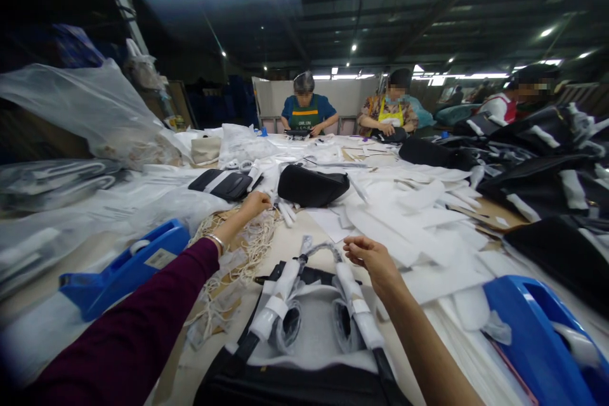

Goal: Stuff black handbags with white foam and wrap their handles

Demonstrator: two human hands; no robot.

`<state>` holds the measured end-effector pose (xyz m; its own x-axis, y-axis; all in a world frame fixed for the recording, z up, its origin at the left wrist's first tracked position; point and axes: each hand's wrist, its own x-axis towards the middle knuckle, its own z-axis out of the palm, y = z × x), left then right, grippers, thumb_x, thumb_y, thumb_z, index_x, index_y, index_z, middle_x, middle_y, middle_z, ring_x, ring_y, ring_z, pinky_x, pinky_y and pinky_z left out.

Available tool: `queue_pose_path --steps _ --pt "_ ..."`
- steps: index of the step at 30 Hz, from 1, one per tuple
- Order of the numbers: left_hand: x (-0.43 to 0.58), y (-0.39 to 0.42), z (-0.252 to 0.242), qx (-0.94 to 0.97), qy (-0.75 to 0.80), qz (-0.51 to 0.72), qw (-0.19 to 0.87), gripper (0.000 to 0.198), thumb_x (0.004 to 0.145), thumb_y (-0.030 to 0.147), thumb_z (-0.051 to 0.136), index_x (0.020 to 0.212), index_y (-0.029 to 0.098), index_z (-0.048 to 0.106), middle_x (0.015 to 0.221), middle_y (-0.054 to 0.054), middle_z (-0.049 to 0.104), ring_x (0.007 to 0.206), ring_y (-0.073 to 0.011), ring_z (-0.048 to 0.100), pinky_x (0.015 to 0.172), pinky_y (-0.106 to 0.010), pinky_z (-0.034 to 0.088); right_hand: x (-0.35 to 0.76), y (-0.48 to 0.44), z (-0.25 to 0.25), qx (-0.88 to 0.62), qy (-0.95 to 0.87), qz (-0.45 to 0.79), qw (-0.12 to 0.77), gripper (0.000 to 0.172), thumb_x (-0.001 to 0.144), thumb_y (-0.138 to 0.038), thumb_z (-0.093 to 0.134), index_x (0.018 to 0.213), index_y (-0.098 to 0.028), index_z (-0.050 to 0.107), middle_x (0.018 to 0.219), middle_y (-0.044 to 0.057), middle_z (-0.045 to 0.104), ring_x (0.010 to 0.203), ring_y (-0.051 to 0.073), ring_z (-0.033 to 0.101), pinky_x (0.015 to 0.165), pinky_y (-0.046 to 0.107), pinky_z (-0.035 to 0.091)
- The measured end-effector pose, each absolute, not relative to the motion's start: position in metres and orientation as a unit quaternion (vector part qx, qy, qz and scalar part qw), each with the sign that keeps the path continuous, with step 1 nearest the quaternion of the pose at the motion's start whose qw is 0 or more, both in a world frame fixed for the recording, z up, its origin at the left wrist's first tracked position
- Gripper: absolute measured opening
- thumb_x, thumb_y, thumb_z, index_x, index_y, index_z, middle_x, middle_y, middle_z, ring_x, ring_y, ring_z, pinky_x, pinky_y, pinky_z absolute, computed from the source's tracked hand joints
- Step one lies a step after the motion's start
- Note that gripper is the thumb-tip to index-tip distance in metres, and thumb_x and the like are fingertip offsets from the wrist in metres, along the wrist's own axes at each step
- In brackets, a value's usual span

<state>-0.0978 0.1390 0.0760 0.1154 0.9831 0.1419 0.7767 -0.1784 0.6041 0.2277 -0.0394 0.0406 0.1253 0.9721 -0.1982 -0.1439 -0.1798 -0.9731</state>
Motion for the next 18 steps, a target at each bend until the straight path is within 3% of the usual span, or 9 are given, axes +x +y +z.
queue_pose_path --steps 7,18 --pt "-0.109 0.140 0.102 0.659 0.543 0.435 0.285 0.008 0.071 0.022 0.055 0.067 0.016 0.054 0.060 0.001 0.061 0.058 -0.0115 0.058 0.056 -0.021 0.042 0.230 -0.044 0.050 -0.544 -0.364 0.540 0.529 0.039 0.052 -0.033 0.082 0.083 -0.013 0.068 0.085 0.009 0.070 0.073 0.015 0.062 0.072 0.028 0.048" --pt "-0.080 0.126 0.139 0.629 0.399 0.480 0.463 0.016 0.073 0.027 0.059 0.068 0.015 0.048 0.061 -0.001 0.060 0.054 -0.0097 0.055 0.058 -0.024 0.046 0.230 -0.046 0.057 -0.533 -0.375 0.544 0.528 0.039 0.054 -0.032 0.081 0.085 -0.014 0.068 0.084 0.007 0.069 0.071 0.014 0.061 0.071 0.026 0.048"
